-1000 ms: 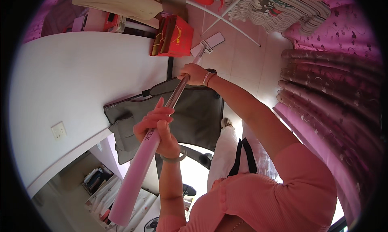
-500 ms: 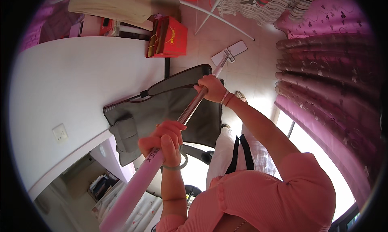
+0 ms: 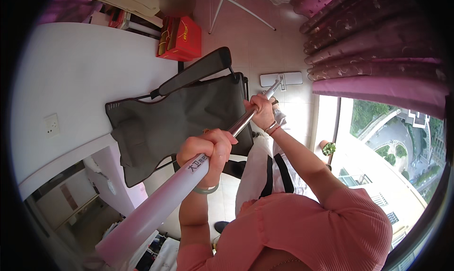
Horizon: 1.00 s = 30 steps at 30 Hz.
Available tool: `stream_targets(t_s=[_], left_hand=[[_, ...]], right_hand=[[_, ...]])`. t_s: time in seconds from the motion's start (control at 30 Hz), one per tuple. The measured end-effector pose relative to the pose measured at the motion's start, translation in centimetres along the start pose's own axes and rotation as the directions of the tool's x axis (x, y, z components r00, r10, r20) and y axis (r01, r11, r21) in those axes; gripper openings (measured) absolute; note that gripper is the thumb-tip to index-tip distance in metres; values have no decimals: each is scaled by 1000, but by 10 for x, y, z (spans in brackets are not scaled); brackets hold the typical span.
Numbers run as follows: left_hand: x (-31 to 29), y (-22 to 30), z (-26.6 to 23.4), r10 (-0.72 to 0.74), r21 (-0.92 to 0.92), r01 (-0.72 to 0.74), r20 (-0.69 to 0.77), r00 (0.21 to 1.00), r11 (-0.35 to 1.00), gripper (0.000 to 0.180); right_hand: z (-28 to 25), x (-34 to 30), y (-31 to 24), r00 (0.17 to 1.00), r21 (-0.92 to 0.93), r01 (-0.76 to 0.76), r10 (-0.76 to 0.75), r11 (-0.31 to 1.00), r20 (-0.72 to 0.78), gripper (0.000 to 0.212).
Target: The person prepares a mop by dipping it into a bucket and wringing it out. They then proceed to mop the tiled floor in a bedroom, moving around furniture such as a bed and a chair. The person briefly adjusts a hanging bag before continuing to mop the floor area near the window.
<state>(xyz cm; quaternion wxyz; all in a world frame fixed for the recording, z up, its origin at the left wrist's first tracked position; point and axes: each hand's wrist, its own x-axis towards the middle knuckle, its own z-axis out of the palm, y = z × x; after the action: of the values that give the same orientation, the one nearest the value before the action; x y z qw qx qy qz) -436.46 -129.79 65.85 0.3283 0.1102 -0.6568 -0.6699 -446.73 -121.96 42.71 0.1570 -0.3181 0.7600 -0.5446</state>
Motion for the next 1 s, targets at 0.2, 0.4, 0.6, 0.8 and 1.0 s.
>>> stream_targets(t_s=[0.2, 0.4, 0.6, 0.8, 1.0], left_hand=[[-48, 41, -1, -125, 37, 123, 49, 991, 992, 21], [-68, 49, -3, -96, 87, 90, 66, 993, 992, 18], [-65, 66, 9, 53, 35, -56, 78, 995, 998, 21], [-68, 45, 19, 121, 116, -116, -40, 992, 986, 25], [-63, -30, 14, 161, 210, -147, -54, 985, 967, 17]], right_hand=[[3, -92, -26, 994, -24, -101, 102, 995, 26, 30], [-7, -110, -28, 972, 48, -21, 9, 999, 234, 34], [-15, -83, -44, 982, 17, 70, -72, 997, 176, 34], [1, -24, -18, 972, 61, 220, -224, 974, 75, 35], [30, 26, 43, 952, 95, 270, -281, 958, 123, 31]])
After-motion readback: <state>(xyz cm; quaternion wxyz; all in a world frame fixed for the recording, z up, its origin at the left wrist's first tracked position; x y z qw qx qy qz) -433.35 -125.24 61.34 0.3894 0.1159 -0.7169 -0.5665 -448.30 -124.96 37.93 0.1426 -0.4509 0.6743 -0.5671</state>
